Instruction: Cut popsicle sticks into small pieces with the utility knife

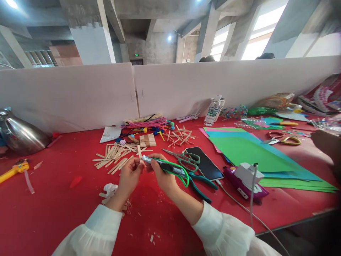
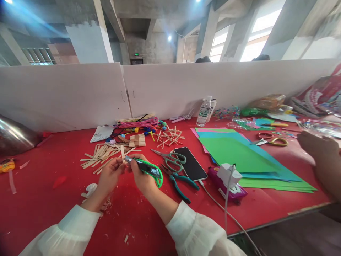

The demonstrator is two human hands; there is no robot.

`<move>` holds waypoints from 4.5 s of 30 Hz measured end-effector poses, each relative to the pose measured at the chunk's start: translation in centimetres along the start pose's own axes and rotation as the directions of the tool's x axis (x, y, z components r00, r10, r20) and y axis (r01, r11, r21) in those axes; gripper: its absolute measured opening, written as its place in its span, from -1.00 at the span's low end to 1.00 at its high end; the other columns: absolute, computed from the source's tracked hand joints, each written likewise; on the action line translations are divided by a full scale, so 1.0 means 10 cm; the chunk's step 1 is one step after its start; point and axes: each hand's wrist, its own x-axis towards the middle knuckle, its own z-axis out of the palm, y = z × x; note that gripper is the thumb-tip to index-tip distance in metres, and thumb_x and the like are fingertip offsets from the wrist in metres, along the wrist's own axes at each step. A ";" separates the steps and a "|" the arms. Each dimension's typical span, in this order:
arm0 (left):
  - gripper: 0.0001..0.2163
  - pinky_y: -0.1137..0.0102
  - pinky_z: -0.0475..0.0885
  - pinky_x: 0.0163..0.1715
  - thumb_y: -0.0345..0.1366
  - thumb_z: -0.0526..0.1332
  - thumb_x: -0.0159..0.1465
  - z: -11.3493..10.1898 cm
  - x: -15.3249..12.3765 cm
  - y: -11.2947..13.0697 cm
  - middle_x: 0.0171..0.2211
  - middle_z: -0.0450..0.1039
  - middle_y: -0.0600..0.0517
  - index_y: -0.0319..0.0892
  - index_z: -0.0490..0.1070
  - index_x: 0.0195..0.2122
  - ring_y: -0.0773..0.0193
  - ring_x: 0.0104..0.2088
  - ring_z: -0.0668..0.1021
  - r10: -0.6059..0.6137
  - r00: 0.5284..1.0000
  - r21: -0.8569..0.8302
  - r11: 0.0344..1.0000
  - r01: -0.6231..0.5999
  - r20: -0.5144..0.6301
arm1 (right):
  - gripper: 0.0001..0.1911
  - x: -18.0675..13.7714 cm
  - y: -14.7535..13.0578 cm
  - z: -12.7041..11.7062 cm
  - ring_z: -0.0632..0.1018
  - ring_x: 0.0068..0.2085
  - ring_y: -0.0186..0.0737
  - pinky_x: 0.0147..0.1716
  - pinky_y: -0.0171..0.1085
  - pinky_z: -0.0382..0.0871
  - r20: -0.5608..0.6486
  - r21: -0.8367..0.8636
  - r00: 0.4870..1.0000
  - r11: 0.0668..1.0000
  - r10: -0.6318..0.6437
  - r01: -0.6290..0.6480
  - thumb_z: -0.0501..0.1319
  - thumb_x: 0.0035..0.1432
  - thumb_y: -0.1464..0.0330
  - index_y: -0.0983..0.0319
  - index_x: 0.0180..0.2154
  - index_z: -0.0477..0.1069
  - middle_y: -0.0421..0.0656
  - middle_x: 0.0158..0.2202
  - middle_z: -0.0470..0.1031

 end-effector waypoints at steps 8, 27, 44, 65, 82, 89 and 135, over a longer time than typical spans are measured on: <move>-0.76 0.50 0.20 -0.58 -0.17 0.33 -0.10 -0.09 0.06 0.01 -0.66 0.31 0.14 -0.21 0.33 -0.55 0.42 -0.62 0.30 -0.156 0.985 -0.010 0.987 0.157 0.075 | -0.80 0.03 0.02 -0.04 0.50 -0.49 -0.32 -0.46 -0.31 0.43 0.076 -0.089 0.996 0.995 -0.045 0.051 0.03 0.14 0.23 0.18 -0.28 0.33 -0.21 -0.48 0.46; -0.73 0.51 0.17 -0.60 -0.17 0.28 -0.12 -0.18 0.05 0.05 -0.63 0.32 0.11 -0.22 0.39 -0.44 0.38 -0.58 0.35 -0.265 0.954 -0.026 0.962 0.271 0.143 | -0.77 0.04 -0.07 -0.25 0.51 -0.42 -0.28 -0.38 -0.28 0.40 0.223 -0.257 0.948 0.924 -0.229 0.284 0.06 0.16 0.28 0.16 -0.20 0.41 -0.18 -0.41 0.48; -0.77 0.50 0.18 -0.59 -0.13 0.27 -0.03 -0.08 -0.02 0.00 -0.64 0.32 0.15 -0.18 0.33 -0.52 0.43 -0.64 0.27 -0.103 0.987 0.046 0.994 0.098 0.123 | -0.76 -0.02 -0.08 -0.20 0.52 -0.41 -0.27 -0.36 -0.28 0.42 0.149 -0.228 0.983 0.963 -0.110 0.142 0.06 0.16 0.25 0.20 -0.23 0.41 -0.18 -0.43 0.50; -0.79 0.50 0.24 -0.53 -0.16 0.24 0.08 -0.06 -0.08 -0.06 -0.60 0.29 0.14 -0.19 0.30 -0.46 0.37 -0.56 0.36 0.003 0.995 0.103 0.995 -0.013 0.102 | -0.82 -0.10 -0.16 -0.08 0.54 -0.40 -0.28 -0.37 -0.31 0.40 0.107 -0.331 0.987 0.931 -0.124 0.153 0.05 0.13 0.31 0.20 -0.27 0.37 -0.20 -0.45 0.51; -0.83 0.52 0.14 -0.60 -0.26 0.28 -0.12 -0.13 0.03 0.03 -0.68 0.29 0.16 -0.23 0.36 -0.54 0.45 -0.64 0.28 -0.242 0.964 -0.047 0.968 0.248 0.106 | -0.80 0.00 -0.09 -0.12 0.54 -0.37 -0.26 -0.30 -0.25 0.41 0.237 -0.267 0.955 0.933 -0.180 0.242 0.05 0.15 0.31 0.19 -0.24 0.38 -0.15 -0.39 0.51; -0.76 0.54 0.12 -0.61 -0.29 0.32 -0.15 -0.24 0.04 0.10 -0.68 0.30 0.16 -0.25 0.43 -0.43 0.48 -0.66 0.26 -0.413 0.890 -0.165 0.881 0.444 0.193 | -0.80 0.11 -0.12 -0.20 0.53 -0.38 -0.24 -0.33 -0.24 0.40 0.255 -0.213 0.951 0.949 -0.177 0.234 0.09 0.13 0.28 0.16 -0.23 0.42 -0.16 -0.38 0.51; -0.80 0.47 0.28 -0.48 -0.14 0.17 0.10 -0.01 -0.16 0.10 -0.55 0.35 0.10 -0.17 0.30 -0.41 0.35 -0.52 0.37 -0.085 0.990 0.124 0.990 0.071 0.110 | -0.78 0.03 -0.06 -0.15 0.47 -0.59 -0.28 -0.55 -0.28 0.37 0.082 0.401 0.938 0.850 0.337 -0.341 0.16 -0.05 0.24 0.24 -0.35 0.32 -0.21 -0.60 0.46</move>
